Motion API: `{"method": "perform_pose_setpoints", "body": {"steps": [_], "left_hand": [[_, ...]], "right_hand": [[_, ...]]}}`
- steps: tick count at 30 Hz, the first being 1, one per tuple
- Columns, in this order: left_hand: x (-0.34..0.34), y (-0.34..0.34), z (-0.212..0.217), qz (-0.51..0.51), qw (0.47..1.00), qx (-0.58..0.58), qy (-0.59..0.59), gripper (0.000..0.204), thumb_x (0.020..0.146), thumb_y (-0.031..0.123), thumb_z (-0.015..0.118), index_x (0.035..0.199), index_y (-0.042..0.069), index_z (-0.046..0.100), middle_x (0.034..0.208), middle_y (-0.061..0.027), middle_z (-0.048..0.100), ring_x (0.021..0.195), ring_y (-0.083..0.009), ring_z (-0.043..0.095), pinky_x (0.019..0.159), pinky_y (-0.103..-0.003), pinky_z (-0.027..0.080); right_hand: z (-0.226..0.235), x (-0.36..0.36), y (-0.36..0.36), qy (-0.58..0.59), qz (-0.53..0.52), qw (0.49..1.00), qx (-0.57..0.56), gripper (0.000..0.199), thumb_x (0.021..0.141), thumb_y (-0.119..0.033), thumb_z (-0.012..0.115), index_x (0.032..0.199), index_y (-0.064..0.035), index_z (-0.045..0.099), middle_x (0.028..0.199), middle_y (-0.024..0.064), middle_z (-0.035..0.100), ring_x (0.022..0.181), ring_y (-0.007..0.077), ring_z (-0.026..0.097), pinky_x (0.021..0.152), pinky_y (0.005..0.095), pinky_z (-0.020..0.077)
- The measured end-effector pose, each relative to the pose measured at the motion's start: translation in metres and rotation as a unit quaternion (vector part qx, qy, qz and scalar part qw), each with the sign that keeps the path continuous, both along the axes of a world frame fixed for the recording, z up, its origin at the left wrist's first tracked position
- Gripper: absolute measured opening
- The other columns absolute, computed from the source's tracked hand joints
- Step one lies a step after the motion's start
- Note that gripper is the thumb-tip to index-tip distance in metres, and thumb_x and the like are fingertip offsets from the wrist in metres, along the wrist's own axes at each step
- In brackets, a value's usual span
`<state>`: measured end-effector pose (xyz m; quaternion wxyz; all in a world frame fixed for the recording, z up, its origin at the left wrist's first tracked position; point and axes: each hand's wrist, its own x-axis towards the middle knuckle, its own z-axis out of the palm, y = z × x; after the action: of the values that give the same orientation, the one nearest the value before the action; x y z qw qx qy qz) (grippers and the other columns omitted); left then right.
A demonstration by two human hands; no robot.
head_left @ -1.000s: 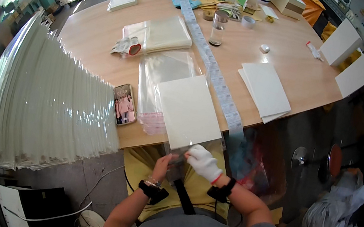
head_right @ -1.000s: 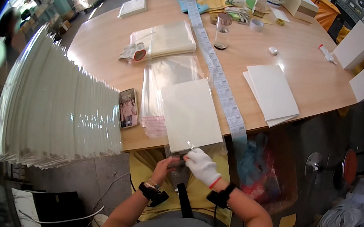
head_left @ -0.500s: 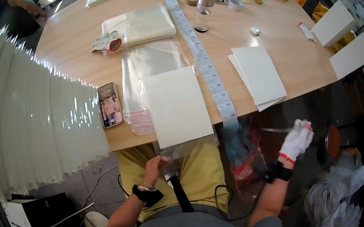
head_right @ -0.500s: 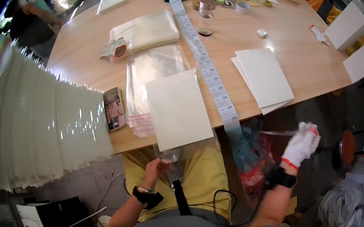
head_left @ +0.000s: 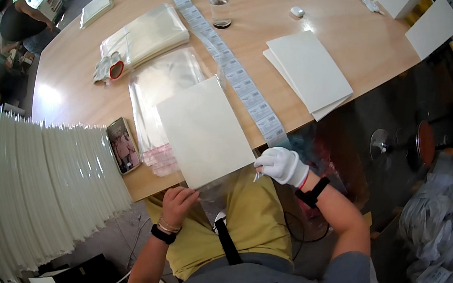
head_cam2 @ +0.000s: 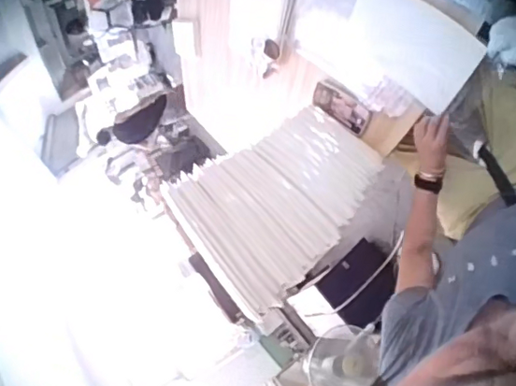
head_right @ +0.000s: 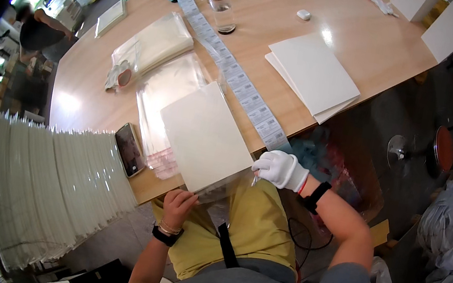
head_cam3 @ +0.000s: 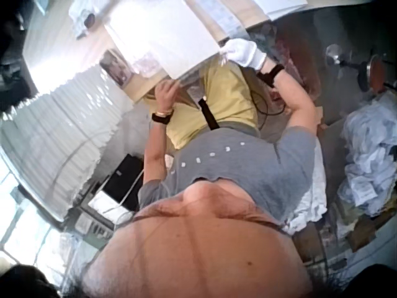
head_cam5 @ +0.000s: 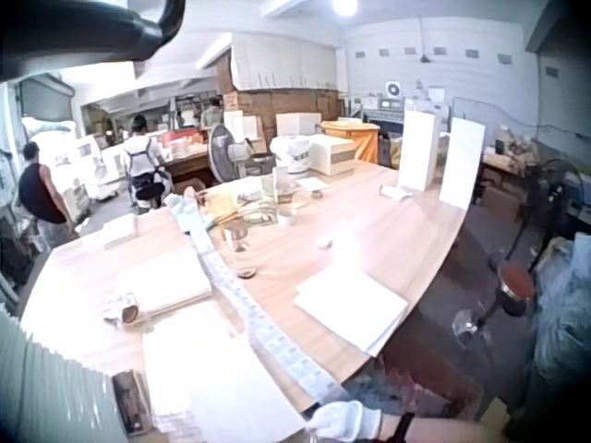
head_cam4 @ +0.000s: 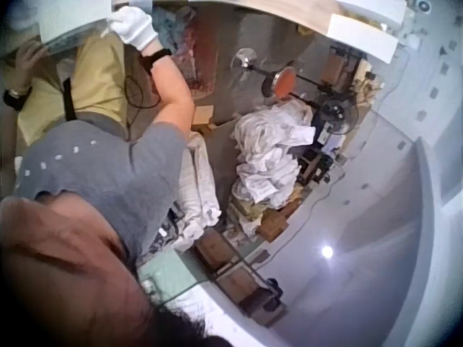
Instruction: The person takes a stack of white paper sheets, inserts them into a clear plastic bag, removes an adhesive strip to seal the bag, and places the finished package onto a large stack.
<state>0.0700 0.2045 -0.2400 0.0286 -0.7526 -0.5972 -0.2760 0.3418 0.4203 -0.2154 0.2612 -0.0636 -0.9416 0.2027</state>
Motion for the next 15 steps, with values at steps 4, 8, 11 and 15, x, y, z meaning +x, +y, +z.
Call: {"method": "perform_pose_setpoints", "body": {"steps": [4, 8, 11, 15], "left_hand": [[-0.004, -0.007, -0.006, 0.014, 0.993, -0.047, -0.108, 0.013, 0.071, 0.011, 0.069, 0.081, 0.006, 0.062, 0.08, -0.005, 0.06, 0.074, -0.0201, 0.056, 0.064, -0.031, 0.045], [0.014, -0.003, -0.017, 0.257, 0.875, -0.201, -0.359, 0.013, 0.079, 0.012, 0.067, 0.076, 0.004, 0.057, 0.067, -0.0046, 0.057, 0.061, -0.0132, 0.054, 0.056, -0.026, 0.042], [0.015, -0.004, -0.032, 0.317, 0.803, -0.174, -0.475, 0.017, 0.084, 0.016, 0.062, 0.074, 0.004, 0.054, 0.065, 0.0001, 0.056, 0.058, -0.0084, 0.05, 0.052, -0.022, 0.038], [0.025, -0.01, -0.049, 0.291, 0.658, -0.153, -0.677, 0.018, 0.087, 0.024, 0.059, 0.082, 0.007, 0.055, 0.07, 0.0026, 0.056, 0.058, -0.0095, 0.05, 0.051, -0.023, 0.038]], "right_hand": [[-0.011, 0.006, 0.006, -0.046, -0.006, 0.983, -0.175, 0.013, 0.08, -0.015, 0.055, 0.074, -0.0044, 0.058, 0.07, 0.0101, 0.061, 0.065, 0.0281, 0.059, 0.056, 0.0356, 0.0465], [-0.016, -0.014, -0.013, -0.125, -0.209, 0.947, -0.209, 0.017, 0.08, -0.019, 0.053, 0.072, -0.0047, 0.05, 0.065, 0.0148, 0.056, 0.063, 0.0332, 0.058, 0.055, 0.0433, 0.0443], [-0.019, -0.028, -0.032, -0.104, -0.314, 0.926, -0.182, 0.015, 0.081, -0.02, 0.052, 0.08, -0.0053, 0.05, 0.066, 0.015, 0.057, 0.063, 0.0337, 0.058, 0.055, 0.0432, 0.0448], [-0.042, -0.029, -0.049, -0.031, -0.387, 0.878, -0.28, 0.016, 0.082, -0.019, 0.05, 0.091, -0.0052, 0.049, 0.071, 0.0158, 0.059, 0.064, 0.0345, 0.058, 0.057, 0.0441, 0.0452]]}}
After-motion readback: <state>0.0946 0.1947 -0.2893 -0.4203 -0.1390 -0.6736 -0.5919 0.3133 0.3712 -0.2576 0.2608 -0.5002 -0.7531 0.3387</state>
